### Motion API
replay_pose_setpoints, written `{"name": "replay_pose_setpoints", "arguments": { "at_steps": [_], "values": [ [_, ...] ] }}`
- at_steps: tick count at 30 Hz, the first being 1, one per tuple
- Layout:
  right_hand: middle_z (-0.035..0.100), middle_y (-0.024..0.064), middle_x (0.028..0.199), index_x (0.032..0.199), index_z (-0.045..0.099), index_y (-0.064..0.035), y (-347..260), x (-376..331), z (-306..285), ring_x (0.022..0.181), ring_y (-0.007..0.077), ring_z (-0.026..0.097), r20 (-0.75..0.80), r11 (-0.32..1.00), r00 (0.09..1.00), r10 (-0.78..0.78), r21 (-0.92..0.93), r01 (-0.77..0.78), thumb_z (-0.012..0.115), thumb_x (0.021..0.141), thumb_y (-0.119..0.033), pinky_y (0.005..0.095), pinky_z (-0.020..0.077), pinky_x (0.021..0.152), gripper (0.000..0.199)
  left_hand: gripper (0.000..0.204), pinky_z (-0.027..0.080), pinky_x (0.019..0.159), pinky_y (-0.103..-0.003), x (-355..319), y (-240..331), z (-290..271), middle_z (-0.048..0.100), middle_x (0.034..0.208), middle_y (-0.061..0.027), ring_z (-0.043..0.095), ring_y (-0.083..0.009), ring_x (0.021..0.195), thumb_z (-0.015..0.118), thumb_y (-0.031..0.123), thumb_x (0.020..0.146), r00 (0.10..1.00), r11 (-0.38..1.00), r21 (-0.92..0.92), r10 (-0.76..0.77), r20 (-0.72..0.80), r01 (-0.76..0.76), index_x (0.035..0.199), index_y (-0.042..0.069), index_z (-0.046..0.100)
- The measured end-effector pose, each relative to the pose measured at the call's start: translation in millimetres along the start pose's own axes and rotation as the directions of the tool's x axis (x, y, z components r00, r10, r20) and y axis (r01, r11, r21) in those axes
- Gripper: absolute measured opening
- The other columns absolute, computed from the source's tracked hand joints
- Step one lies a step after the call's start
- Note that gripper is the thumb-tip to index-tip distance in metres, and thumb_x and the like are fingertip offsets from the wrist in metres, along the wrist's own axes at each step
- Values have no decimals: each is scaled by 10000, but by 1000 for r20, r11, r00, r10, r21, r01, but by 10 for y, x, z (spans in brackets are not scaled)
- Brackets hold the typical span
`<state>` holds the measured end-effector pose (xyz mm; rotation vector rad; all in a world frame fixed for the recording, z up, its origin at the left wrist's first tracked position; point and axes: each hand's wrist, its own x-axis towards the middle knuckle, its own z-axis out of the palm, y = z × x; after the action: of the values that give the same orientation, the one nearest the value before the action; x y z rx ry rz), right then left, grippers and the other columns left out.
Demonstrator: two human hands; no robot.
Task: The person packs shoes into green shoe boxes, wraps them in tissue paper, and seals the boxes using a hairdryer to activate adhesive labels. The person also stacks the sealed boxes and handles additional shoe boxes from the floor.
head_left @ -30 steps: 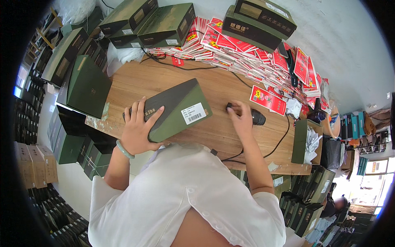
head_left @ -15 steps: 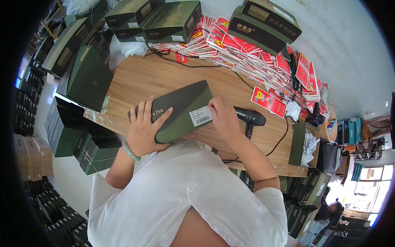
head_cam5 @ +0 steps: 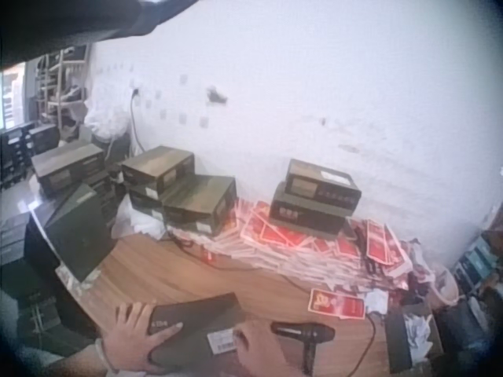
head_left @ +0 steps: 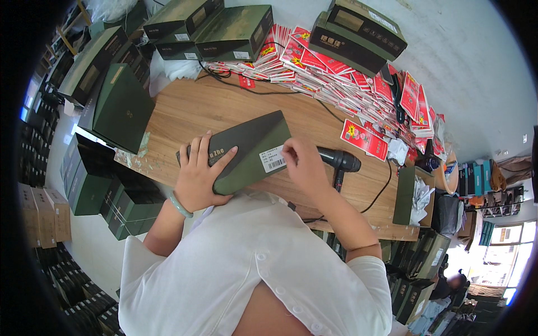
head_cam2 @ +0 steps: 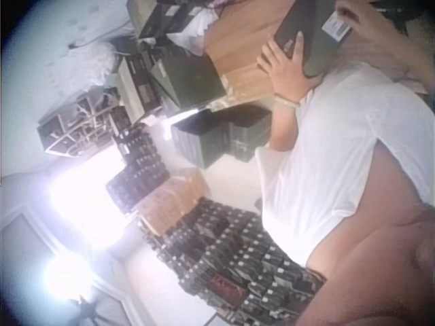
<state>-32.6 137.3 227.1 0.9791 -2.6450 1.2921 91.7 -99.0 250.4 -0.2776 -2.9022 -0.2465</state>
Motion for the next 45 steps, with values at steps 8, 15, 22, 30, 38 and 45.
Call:
{"name": "replay_pose_setpoints", "arguments": {
  "at_steps": [8, 15, 22, 30, 38, 45],
  "values": [
    [583, 123, 914, 940, 638, -36, 166, -49, 139, 859, 314, 562, -189, 979, 981, -31, -202, -8, 667, 833, -90, 399, 471, 754, 122, 983, 238, 997, -566, -2, -3, 21, 294, 1401, -311, 320, -441, 1230, 790, 461, 487, 1000, 1000, -18, 4, -7, -4, 1392, 254, 467],
    [553, 159, 898, 901, 578, -11, 57, 32, 259, 879, 349, 546, -158, 948, 985, 74, -297, -119, 604, 858, -68, 430, 450, 775, 76, 991, 229, 1001, -568, 10, -6, 29, 298, 1397, -315, 323, -445, 1226, 789, 467, 489, 1000, 1000, -1, 3, -5, -3, 1398, 254, 459],
    [536, 176, 944, 925, 531, 4, 44, -9, 162, 862, 357, 549, -88, 983, 988, 130, -120, -140, 576, 861, -24, 416, 454, 769, 83, 985, 236, 999, -564, 11, -15, 26, 298, 1397, -315, 331, -438, 1215, 786, 473, 493, 1000, 1000, 7, 5, -7, -5, 1396, 252, 462],
    [545, 161, 966, 945, 558, -5, -59, -54, 69, 879, 358, 557, -65, 971, 970, 232, 71, -228, 627, 845, -47, 448, 457, 758, 129, 961, 245, 993, -551, 20, -11, 38, 307, 1387, -311, 336, -435, 1206, 783, 461, 496, 1000, 1000, -12, 9, -28, -9, 1381, 241, 481],
    [608, 148, 894, 865, 590, -7, -61, 16, -16, 833, 366, 580, 14, 968, 994, 104, -232, -98, 662, 801, -60, 430, 474, 764, 110, 951, 255, 991, -556, 23, -8, 30, 307, 1391, -312, 336, -440, 1214, 779, 444, 500, 1000, 1000, -4, 4, -27, -4, 1380, 237, 483],
    [576, 205, 1154, 870, 498, 14, -129, -8, -128, 916, 364, 602, 49, 997, 997, 60, 39, -62, 577, 839, 21, 390, 483, 774, 84, 942, 244, 1008, -560, 34, -3, 39, 312, 1391, -321, 339, -457, 1220, 772, 539, 545, 1000, 1000, 18, -6, -21, 6, 1384, 223, 481]
  ]
}}
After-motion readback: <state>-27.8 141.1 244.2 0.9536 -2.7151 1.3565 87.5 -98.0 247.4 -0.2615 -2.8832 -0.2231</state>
